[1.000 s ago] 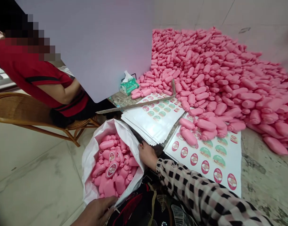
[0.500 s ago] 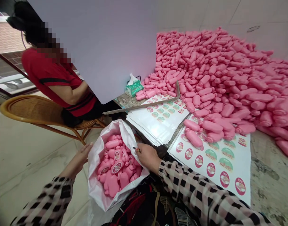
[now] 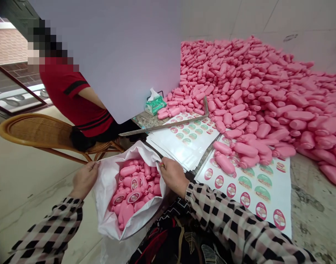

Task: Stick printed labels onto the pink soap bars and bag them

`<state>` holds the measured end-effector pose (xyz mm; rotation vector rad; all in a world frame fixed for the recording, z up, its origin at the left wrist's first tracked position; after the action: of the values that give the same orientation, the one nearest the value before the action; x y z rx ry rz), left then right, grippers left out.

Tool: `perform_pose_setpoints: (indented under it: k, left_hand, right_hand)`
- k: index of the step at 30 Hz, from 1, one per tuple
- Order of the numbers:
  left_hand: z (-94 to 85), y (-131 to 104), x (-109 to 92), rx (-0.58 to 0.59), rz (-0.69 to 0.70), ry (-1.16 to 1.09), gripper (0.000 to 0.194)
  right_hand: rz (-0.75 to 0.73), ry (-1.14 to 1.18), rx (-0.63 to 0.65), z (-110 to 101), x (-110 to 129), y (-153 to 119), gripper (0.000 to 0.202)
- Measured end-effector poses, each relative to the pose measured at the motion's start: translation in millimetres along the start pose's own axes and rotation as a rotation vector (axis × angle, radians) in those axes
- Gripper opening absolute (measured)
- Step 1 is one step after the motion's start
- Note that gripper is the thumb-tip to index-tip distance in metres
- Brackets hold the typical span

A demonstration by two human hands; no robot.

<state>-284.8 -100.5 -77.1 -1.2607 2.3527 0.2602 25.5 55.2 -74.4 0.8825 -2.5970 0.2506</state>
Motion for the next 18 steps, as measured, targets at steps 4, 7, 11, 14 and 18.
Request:
perform_pose_setpoints:
  k: [4,7,11,14,18]
  left_hand:
    - [-28.3,0,-20,-0.055,0.037,0.066,0.05]
    - [-45.4,-1,-27,-0.075,0.034,0.095,0.05]
    - [-62.7,-1,-20,-0.155,0.004,0.066,0.054]
    - [-72.1,1,-5,-0.252,-0.049,-0.079,0.051]
    - [-78.9,2,11,-0.3,-0.053,-0.176,0.045]
  right_hand:
    - [0.009,0.049,-0.086,-12,0,7,0.022]
    - [0.03,0.103,-0.135,-19,-4,8,0.023]
    - [0.072,0.187,-0.192,-26,-15,9,0.023]
    - [0.119,0.268,-0.226,-33,-24,12,0.023]
    - [0.162,0.381,-0.229,-39,-26,13,0.021]
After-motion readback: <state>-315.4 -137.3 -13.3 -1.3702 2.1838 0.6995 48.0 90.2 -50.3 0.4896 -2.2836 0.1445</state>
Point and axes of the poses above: each hand's wrist, its own y-axis towards the middle knuckle, its own z-axis out of the palm, x = y × z, the point moved 2 cm from there along y, towards the middle knuckle, and after that the axes turned 14 degrees about -y, right-handed, at the moved point
